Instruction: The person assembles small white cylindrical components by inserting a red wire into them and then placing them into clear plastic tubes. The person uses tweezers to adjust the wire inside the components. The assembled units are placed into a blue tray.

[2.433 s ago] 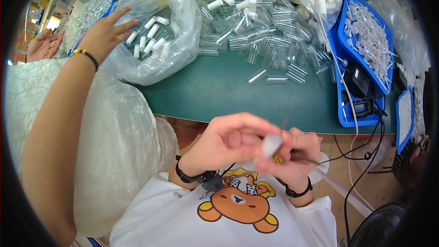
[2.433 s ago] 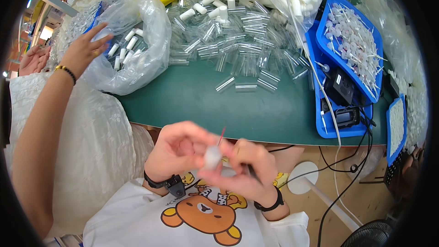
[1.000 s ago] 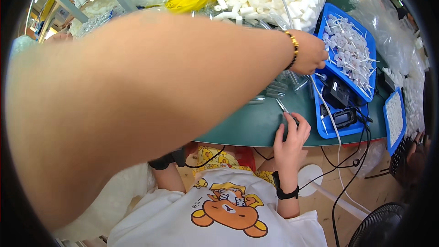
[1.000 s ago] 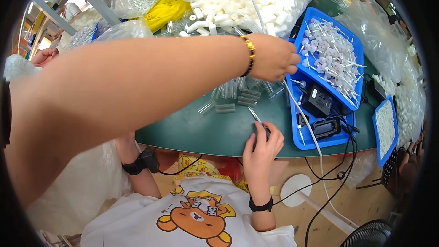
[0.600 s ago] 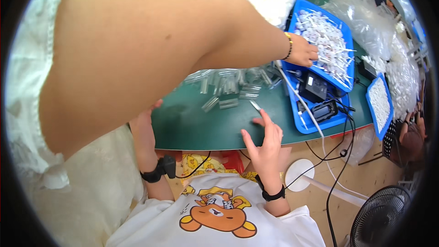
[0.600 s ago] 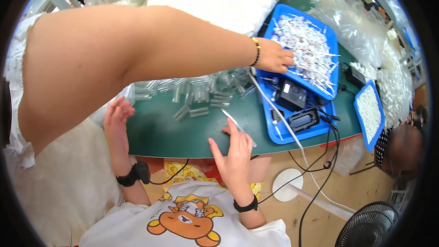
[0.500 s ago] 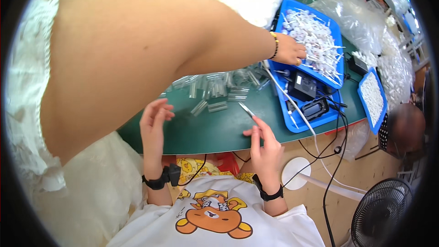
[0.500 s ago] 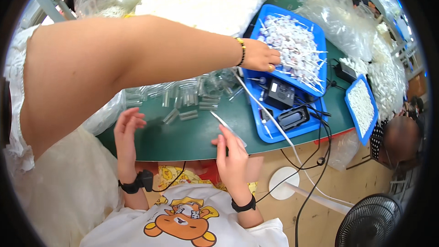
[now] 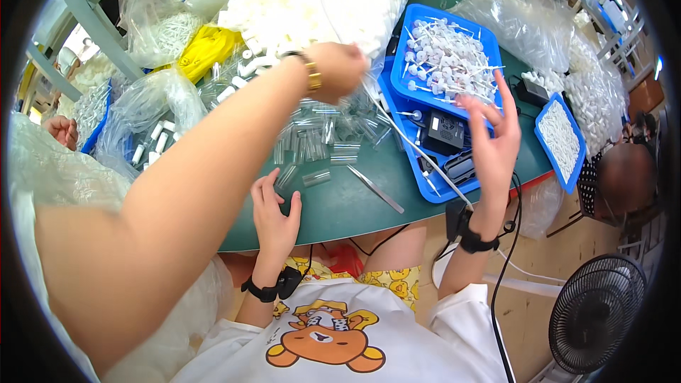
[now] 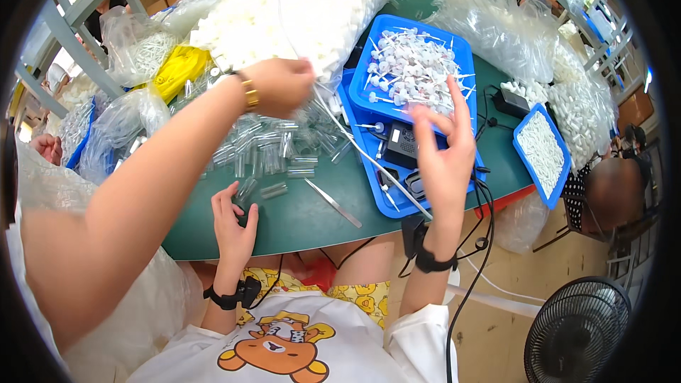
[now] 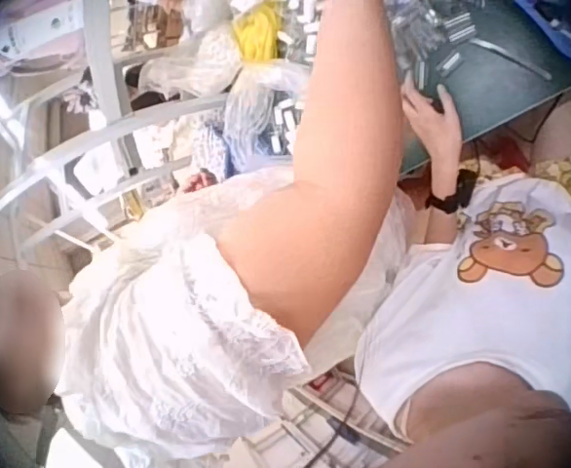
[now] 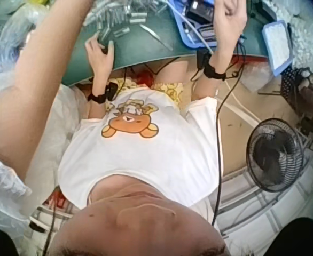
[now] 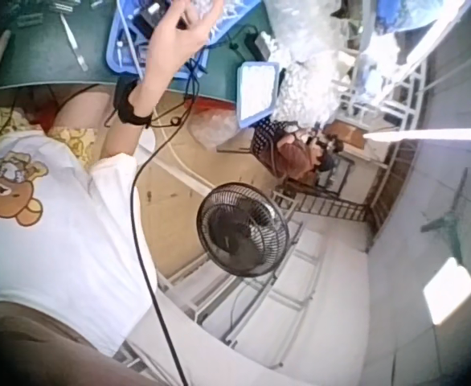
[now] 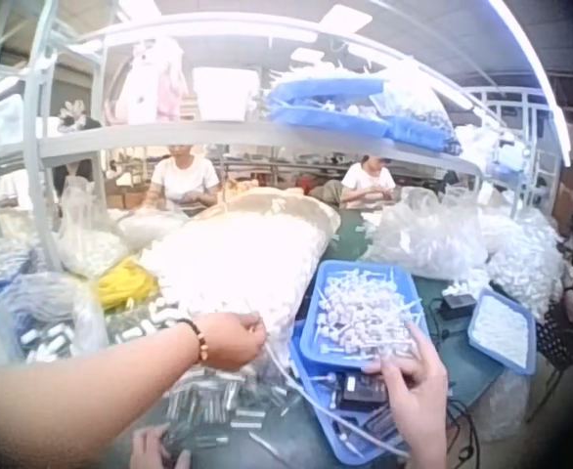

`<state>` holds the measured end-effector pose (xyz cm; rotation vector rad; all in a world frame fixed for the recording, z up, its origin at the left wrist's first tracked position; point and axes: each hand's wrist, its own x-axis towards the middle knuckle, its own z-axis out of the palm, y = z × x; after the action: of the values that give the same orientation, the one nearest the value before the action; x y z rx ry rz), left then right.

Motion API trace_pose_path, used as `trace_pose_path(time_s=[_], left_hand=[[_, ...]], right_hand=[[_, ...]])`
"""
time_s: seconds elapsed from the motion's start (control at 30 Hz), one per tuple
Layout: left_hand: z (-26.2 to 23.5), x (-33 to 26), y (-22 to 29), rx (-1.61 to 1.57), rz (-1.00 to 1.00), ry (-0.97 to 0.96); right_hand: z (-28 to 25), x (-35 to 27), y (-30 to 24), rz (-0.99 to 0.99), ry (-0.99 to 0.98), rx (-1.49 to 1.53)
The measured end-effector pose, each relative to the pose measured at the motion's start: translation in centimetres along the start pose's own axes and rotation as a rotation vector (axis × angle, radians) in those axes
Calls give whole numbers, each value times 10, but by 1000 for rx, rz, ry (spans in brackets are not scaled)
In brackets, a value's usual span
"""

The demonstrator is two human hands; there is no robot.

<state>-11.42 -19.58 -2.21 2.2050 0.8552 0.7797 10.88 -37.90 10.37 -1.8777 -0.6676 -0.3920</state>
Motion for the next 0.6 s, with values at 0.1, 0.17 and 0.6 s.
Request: trace_pose_path(time_s=[0.1,0.17,0.6], left_hand=[[-7,-3,0,-5,8,29],[-9,-4,2,-10,12,43],[-7,-2,-2,-52,39,24]], right_hand=[[-1,24,8,0,-150,111],[13,38,7,-368,-65,-201],[60,69,82,-473,-335,-1053]])
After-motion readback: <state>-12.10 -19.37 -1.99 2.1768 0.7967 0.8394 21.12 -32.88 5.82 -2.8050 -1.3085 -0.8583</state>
